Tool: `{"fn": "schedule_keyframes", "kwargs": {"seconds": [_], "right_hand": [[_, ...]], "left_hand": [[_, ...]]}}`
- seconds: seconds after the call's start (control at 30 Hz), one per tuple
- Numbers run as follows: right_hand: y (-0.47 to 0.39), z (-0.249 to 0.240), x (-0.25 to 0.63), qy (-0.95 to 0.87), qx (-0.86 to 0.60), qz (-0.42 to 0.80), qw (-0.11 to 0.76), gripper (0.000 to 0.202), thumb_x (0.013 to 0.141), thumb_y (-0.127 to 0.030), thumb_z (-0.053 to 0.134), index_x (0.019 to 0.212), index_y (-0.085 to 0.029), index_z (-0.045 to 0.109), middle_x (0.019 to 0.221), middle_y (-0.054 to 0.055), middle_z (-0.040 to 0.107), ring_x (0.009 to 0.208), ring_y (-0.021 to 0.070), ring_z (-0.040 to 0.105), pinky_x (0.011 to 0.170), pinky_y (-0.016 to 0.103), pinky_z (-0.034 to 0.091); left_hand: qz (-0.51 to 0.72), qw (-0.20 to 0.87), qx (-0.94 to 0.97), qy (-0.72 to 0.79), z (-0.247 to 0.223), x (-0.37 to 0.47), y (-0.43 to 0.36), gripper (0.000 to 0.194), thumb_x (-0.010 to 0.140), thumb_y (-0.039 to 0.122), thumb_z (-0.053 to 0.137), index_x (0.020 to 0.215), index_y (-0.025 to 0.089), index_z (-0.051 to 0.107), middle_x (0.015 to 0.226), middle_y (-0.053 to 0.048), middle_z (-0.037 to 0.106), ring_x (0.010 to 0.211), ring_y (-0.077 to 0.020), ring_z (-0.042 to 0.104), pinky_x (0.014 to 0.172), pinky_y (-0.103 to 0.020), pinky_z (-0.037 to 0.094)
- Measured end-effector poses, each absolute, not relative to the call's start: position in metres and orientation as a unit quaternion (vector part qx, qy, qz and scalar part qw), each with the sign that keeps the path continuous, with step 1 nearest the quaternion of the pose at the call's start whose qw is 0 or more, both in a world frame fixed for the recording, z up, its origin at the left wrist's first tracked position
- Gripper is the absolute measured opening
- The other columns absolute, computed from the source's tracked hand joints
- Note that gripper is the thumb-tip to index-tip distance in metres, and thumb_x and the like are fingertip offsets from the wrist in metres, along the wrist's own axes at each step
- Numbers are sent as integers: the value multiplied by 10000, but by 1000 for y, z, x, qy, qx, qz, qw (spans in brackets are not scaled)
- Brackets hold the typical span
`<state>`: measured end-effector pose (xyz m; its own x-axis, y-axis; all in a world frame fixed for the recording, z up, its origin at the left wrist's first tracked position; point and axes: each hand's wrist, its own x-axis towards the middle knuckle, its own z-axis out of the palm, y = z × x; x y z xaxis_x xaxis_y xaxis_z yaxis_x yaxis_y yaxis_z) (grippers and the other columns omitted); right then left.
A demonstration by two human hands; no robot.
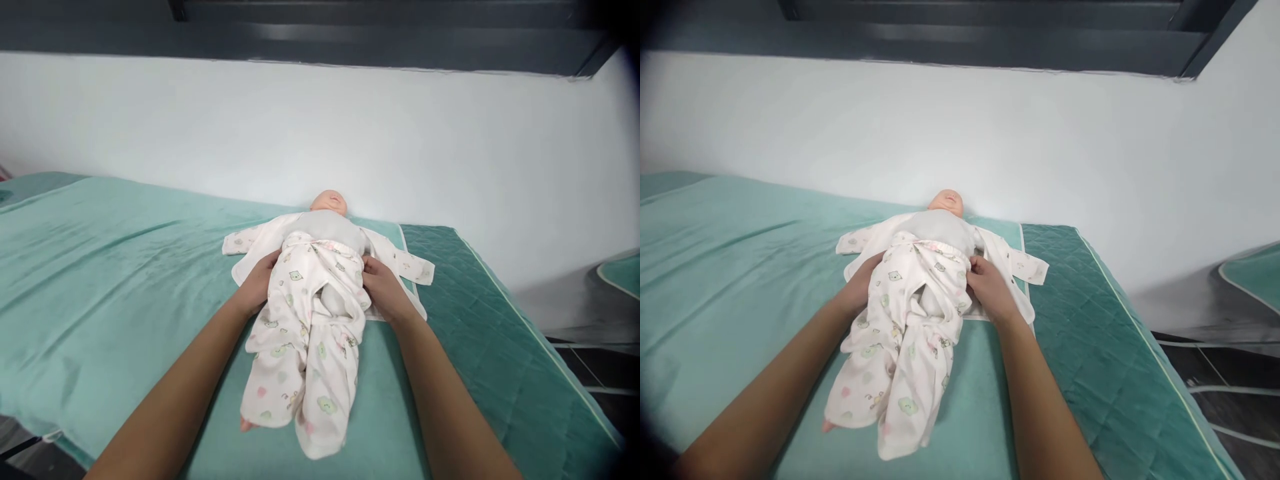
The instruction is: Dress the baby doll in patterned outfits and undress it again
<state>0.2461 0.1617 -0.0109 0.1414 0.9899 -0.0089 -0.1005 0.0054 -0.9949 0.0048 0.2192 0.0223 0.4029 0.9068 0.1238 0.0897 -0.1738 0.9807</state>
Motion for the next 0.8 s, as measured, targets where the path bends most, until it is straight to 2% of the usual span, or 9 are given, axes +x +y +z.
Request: {"fn": "schedule_keyframes", "kwargs": {"seconds": [0.1,0.3,0.53,0.7,0.8], "right_hand": [[162,-13,248,-448,-517,489,541,196,714,-384,675,772,-218,588,637,-40,596,556,129,474,544,256,356],[160,-13,252,-491,-577,424,496,262,729,-464,637,684,-207,606,552,-35,566,562,147,483,530,257,353],[157,-9,251,-519,-618,398,437,346,775,-437,578,539,-194,502,540,-12,543,550,144,446,519,267,311],[160,-17,254,-500,-586,426,474,277,763,-430,609,617,-196,575,547,-23,557,557,146,467,531,265,346],[161,-16,253,-480,-561,457,496,224,725,-427,666,733,-205,633,605,-23,610,573,151,508,533,261,373]], "left_hand": [[415,510,636,404,22,6,220,490,710,442,740,1113,163,722,1007,-88,748,1118,-348,590,996,-417,435],[417,550,610,390,16,8,223,512,746,414,703,1206,191,674,1050,-77,739,1037,-307,630,909,-402,481],[402,565,612,382,13,10,225,519,730,389,711,1210,200,654,1117,-79,720,1043,-287,627,906,-387,484],[381,603,574,403,11,8,228,574,698,367,744,1232,187,639,1099,-97,723,987,-287,650,851,-395,510],[361,613,588,384,9,6,230,539,664,355,773,1169,187,689,983,-87,754,952,-309,666,843,-407,519]]}}
